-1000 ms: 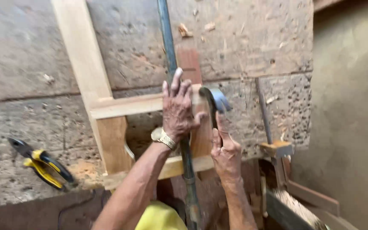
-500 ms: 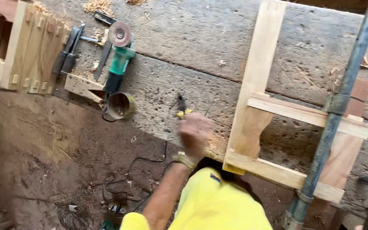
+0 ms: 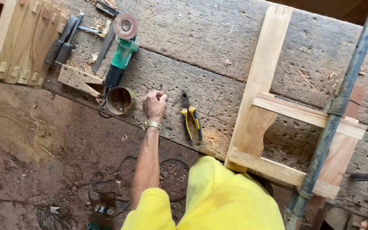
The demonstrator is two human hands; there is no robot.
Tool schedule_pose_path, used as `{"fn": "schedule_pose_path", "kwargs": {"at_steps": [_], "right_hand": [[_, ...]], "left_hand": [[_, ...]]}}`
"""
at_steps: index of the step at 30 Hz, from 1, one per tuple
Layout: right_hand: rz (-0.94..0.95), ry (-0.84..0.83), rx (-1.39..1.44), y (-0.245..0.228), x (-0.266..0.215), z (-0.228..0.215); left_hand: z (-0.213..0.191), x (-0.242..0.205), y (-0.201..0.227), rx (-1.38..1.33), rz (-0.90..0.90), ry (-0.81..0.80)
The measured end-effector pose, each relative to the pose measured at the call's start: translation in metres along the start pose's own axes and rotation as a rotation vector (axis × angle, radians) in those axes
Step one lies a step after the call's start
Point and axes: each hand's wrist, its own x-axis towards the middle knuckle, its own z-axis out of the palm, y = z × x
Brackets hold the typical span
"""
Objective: The person assembles a wooden chair frame on a workbench. They use pliers to handle nails, position a cross rail on the chair backrest, hammer nails into the joint, tighten a bar clamp across the frame, and reposition the chair to hammer additional nails.
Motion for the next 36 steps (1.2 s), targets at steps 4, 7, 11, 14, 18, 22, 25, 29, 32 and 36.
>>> {"fn": "schedule_pose_path", "kwargs": {"at_steps": [4,7,11,14,18,22,25,29,32,36], "right_hand": [[-0.005,0.023,-0.012,0.073,0.055,-0.01],[0.046,0.049,-0.129,0.092,0.048,-0.015],[0.026,0.047,-0.268,0.034,0.0,0.017],[-0.013,0.047,-0.169,-0.004,-0.021,0.036],[-0.004,0.056,-0.275,0.002,-0.014,0.038],[-0.069,0.068,-0.264,-0.031,-0.032,0.049],[-0.033,0.084,-0.316,-0.057,-0.043,0.054],[0.013,0.099,-0.316,-0.073,-0.048,0.061],[-0.002,0.08,-0.298,-0.038,-0.038,0.052],[0.158,0.174,-0.535,0.123,0.014,0.035]], "left_hand": [[0.001,0.012,0.001,0.02,0.192,-0.008],[0.003,0.002,-0.009,0.091,0.28,-0.097],[0.012,0.017,-0.024,0.376,0.551,-0.025],[0.0,0.022,-0.019,0.346,0.546,-0.03],[0.003,0.027,-0.011,0.632,0.719,-0.062],[0.003,0.033,0.001,0.99,0.763,-0.22],[0.002,0.041,0.007,1.025,0.784,-0.345],[0.001,0.054,-0.007,0.6,0.657,-0.397],[-0.014,0.054,-0.022,0.277,0.646,-0.247],[-0.076,0.016,0.036,-0.185,0.277,-0.263]]}}
